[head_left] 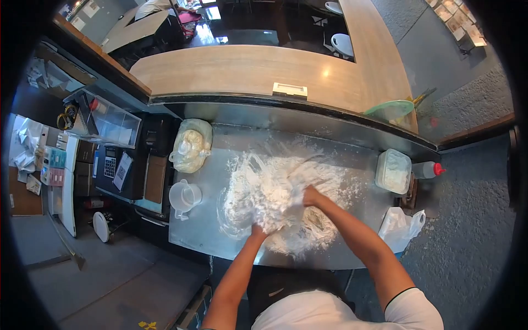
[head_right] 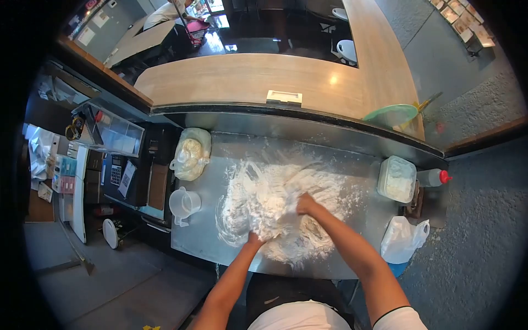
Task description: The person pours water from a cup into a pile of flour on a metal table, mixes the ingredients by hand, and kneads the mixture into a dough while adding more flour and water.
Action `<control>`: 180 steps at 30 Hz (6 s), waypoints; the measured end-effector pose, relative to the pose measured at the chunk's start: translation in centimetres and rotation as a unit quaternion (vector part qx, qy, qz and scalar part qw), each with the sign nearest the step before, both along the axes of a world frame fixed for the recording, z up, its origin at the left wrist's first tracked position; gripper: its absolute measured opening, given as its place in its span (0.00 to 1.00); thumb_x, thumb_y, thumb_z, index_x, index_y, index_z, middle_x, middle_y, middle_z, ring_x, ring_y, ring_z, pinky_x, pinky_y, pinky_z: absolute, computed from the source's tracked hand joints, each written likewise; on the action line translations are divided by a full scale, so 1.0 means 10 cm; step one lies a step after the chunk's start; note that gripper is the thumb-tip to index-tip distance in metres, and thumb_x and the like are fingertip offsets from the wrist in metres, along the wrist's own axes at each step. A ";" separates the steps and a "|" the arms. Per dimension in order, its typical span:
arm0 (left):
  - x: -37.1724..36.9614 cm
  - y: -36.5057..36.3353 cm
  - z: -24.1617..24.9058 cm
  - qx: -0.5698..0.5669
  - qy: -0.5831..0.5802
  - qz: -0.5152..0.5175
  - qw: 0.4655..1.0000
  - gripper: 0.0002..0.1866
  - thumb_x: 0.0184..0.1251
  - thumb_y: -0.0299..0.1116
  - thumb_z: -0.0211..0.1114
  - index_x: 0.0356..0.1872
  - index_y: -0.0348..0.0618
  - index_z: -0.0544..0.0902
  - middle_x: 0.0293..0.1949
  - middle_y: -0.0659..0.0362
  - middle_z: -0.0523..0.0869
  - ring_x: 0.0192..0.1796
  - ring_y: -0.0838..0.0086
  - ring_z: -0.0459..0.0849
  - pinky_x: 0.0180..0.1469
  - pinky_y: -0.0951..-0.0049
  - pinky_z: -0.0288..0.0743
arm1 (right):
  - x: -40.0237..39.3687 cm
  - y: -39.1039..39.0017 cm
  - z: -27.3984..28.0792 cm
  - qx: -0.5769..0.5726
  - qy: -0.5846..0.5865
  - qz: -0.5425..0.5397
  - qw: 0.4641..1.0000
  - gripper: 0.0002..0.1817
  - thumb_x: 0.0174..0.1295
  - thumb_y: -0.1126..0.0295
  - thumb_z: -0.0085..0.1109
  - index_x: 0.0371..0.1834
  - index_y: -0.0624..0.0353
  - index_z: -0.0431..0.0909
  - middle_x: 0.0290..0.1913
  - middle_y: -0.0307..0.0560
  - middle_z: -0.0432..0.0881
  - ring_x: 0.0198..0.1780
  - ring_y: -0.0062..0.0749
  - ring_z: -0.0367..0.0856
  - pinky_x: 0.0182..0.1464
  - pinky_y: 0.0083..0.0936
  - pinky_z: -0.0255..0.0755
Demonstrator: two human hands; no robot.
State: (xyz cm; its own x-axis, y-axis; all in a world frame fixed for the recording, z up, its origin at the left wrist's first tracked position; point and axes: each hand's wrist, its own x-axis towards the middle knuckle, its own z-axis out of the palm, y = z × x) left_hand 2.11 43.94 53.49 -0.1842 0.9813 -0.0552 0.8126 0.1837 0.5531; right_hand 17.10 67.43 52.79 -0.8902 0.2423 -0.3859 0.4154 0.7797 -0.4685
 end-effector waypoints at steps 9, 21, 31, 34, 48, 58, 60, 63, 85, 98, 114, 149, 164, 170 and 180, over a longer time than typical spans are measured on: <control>0.14 0.60 0.48 0.195 0.046 0.012 0.980 0.20 0.63 0.34 0.65 0.57 0.43 0.84 0.58 0.50 0.85 0.63 0.52 0.79 0.66 0.54 0.71 | 0.16 -0.39 0.95 -0.064 0.222 -0.156 0.960 0.23 0.57 0.66 0.69 0.57 0.58 0.83 0.56 0.49 0.86 0.57 0.44 0.82 0.63 0.37 0.73; -1.01 1.07 1.47 -0.081 -0.066 -0.198 0.975 0.38 0.59 0.43 0.76 0.71 0.48 0.74 0.75 0.48 0.67 0.76 0.49 0.63 0.78 0.56 0.58 | 0.60 -0.68 1.26 0.061 0.265 -0.164 0.948 0.27 0.57 0.57 0.69 0.59 0.59 0.81 0.62 0.53 0.82 0.68 0.52 0.74 0.73 0.45 0.62; -1.05 1.35 -0.38 -0.141 -0.138 -0.012 0.980 0.48 0.56 0.66 0.70 0.72 0.45 0.72 0.73 0.47 0.71 0.73 0.52 0.69 0.76 0.58 0.60 | 1.33 -1.13 -0.09 0.097 -0.038 -0.226 0.969 0.39 0.58 0.40 0.65 0.67 0.55 0.76 0.69 0.50 0.76 0.73 0.46 0.68 0.75 0.49 0.56; -0.44 1.17 0.06 -0.029 -0.211 -0.063 0.975 0.38 0.65 0.58 0.68 0.70 0.44 0.74 0.72 0.50 0.74 0.69 0.51 0.74 0.73 0.58 0.66 | 0.70 -0.96 -0.06 0.060 -0.070 -0.122 0.988 0.37 0.61 0.43 0.63 0.69 0.52 0.74 0.71 0.43 0.75 0.74 0.42 0.66 0.78 0.47 0.50; -0.18 0.47 0.32 0.099 -0.238 -0.010 0.966 0.24 0.62 0.42 0.72 0.58 0.44 0.83 0.61 0.51 0.83 0.65 0.55 0.77 0.71 0.56 0.67 | 0.09 0.72 1.27 -0.226 0.047 -0.108 0.967 0.42 0.46 0.58 0.84 0.65 0.56 0.75 0.57 0.50 0.83 0.56 0.37 0.82 0.58 0.34 0.78; -0.23 -0.30 0.44 -0.020 -0.058 0.099 0.993 0.59 0.38 0.68 0.76 0.73 0.43 0.71 0.76 0.42 0.64 0.80 0.40 0.51 0.78 0.35 0.43 | -0.59 0.54 1.13 -0.091 -0.083 -0.125 0.984 0.75 0.36 0.21 0.68 0.78 0.68 0.53 0.80 0.75 0.47 0.79 0.62 0.51 0.77 0.48 0.53; -0.02 -0.02 0.46 0.003 -0.019 0.179 0.984 0.55 0.42 0.67 0.74 0.72 0.45 0.72 0.75 0.44 0.66 0.79 0.40 0.54 0.77 0.31 0.44 | -0.36 0.10 0.58 -0.038 0.031 -0.070 0.996 0.72 0.39 0.25 0.69 0.81 0.63 0.50 0.80 0.67 0.52 0.80 0.59 0.52 0.80 0.45 0.47; 0.20 0.18 -0.12 0.005 0.037 0.019 0.999 0.43 0.55 0.60 0.69 0.69 0.46 0.75 0.73 0.45 0.70 0.77 0.43 0.59 0.77 0.37 0.49 | -0.20 -0.15 0.33 -0.139 0.060 0.030 0.988 0.45 0.54 0.45 0.72 0.73 0.53 0.70 0.75 0.53 0.68 0.75 0.49 0.64 0.77 0.37 0.56; -1.40 0.97 1.09 0.056 -0.161 -0.023 0.985 0.30 0.57 0.46 0.75 0.61 0.47 0.82 0.68 0.50 0.77 0.69 0.55 0.74 0.69 0.55 0.69 | 0.71 -0.86 1.28 -0.021 0.226 -0.163 0.960 0.32 0.55 0.58 0.73 0.62 0.59 0.78 0.64 0.58 0.78 0.68 0.59 0.71 0.71 0.50 0.63; -0.33 1.16 0.07 0.051 -0.165 -0.104 0.979 0.45 0.59 0.60 0.71 0.75 0.51 0.69 0.75 0.51 0.69 0.77 0.55 0.61 0.79 0.54 0.50 | 0.69 -1.12 -0.21 -0.318 0.188 -0.278 0.886 0.49 0.58 0.44 0.68 0.77 0.59 0.59 0.72 0.59 0.71 0.72 0.58 0.68 0.71 0.52 0.65; -0.30 0.25 0.23 0.093 -0.228 -0.027 0.969 0.25 0.66 0.38 0.68 0.63 0.45 0.79 0.63 0.50 0.81 0.65 0.58 0.78 0.70 0.58 0.67 | -0.10 0.86 1.45 -0.221 0.052 -0.040 0.973 0.39 0.48 0.55 0.80 0.65 0.53 0.77 0.61 0.55 0.81 0.62 0.47 0.79 0.65 0.39 0.73; -1.07 0.93 0.92 0.032 -0.466 0.044 0.883 0.25 0.68 0.33 0.69 0.65 0.45 0.76 0.65 0.51 0.76 0.64 0.64 0.79 0.60 0.57 0.81 | 0.39 -0.60 1.89 -0.114 0.175 -0.165 0.964 0.28 0.58 0.58 0.73 0.60 0.58 0.81 0.64 0.54 0.80 0.67 0.47 0.73 0.71 0.41 0.64; 0.03 1.07 0.13 -0.005 -0.140 -0.172 0.975 0.39 0.68 0.62 0.61 0.76 0.55 0.69 0.78 0.55 0.64 0.80 0.59 0.57 0.83 0.59 0.43 | 0.56 -0.93 0.14 0.001 0.214 -0.325 0.921 0.51 0.48 0.58 0.78 0.74 0.65 0.62 0.69 0.68 0.71 0.70 0.60 0.69 0.70 0.45 0.67; -0.07 0.98 -0.06 0.067 -0.283 -0.070 0.954 0.33 0.55 0.35 0.78 0.64 0.42 0.77 0.60 0.53 0.84 0.62 0.63 0.80 0.68 0.64 0.71 | 0.04 -0.56 1.01 -0.184 0.355 -0.384 0.832 0.25 0.57 0.76 0.68 0.60 0.64 0.75 0.53 0.49 0.83 0.54 0.37 0.82 0.58 0.28 0.76; -0.74 1.00 0.34 0.081 -0.272 -0.079 0.956 0.23 0.57 0.34 0.73 0.55 0.43 0.84 0.54 0.51 0.86 0.56 0.55 0.83 0.62 0.63 0.76 | 0.41 -0.02 1.71 -0.034 0.186 -0.244 0.951 0.22 0.52 0.64 0.69 0.52 0.55 0.84 0.51 0.51 0.86 0.53 0.49 0.83 0.57 0.42 0.75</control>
